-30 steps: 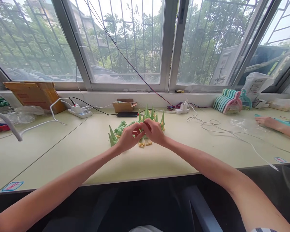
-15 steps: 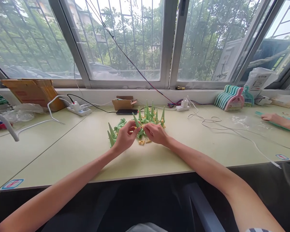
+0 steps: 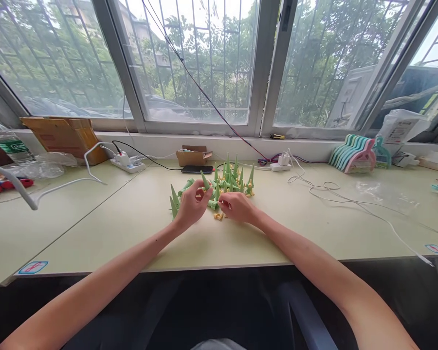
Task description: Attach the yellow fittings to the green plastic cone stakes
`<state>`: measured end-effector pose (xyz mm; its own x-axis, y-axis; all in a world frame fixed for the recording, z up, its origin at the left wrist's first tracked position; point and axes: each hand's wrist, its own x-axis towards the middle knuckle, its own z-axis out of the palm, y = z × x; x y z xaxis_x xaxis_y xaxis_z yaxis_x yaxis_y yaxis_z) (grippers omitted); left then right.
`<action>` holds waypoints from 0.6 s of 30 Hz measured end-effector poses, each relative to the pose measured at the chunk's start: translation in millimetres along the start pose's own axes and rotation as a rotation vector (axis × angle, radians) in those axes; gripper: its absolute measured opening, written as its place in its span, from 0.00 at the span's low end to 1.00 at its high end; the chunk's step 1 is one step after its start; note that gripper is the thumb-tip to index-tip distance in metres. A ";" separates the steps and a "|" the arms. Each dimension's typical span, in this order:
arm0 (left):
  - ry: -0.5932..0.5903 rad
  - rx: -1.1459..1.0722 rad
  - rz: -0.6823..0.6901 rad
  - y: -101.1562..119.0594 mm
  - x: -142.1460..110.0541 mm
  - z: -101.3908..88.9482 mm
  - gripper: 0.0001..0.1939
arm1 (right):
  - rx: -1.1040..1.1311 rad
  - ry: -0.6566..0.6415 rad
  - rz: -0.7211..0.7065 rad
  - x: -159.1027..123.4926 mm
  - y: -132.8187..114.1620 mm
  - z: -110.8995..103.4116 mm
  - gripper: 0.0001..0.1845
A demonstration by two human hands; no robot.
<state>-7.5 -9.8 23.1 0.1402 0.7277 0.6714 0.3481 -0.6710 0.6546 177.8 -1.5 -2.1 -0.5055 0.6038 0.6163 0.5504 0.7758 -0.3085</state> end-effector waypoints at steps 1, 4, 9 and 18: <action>0.005 0.024 0.014 -0.7 0.2 0.0 0.07 | -0.004 -0.022 -0.001 -0.3 0.0 0.3 0.07; 0.008 0.076 0.057 -1.7 0.7 -0.2 0.06 | -0.014 -0.079 -0.002 -1.0 -2.5 -0.1 0.07; 0.000 0.098 0.075 -2.6 0.3 -0.1 0.05 | -0.017 -0.168 -0.011 -1.6 -8.6 -6.0 0.06; -0.033 0.065 0.044 -5.2 -0.9 1.5 0.05 | -0.102 -0.263 -0.030 -3.0 -12.8 -11.3 0.12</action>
<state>-8.0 -6.7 18.5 0.1868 0.7024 0.6868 0.4001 -0.6929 0.5998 179.7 -15.3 8.2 -0.6702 0.6178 0.4113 0.5895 0.7798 -0.2106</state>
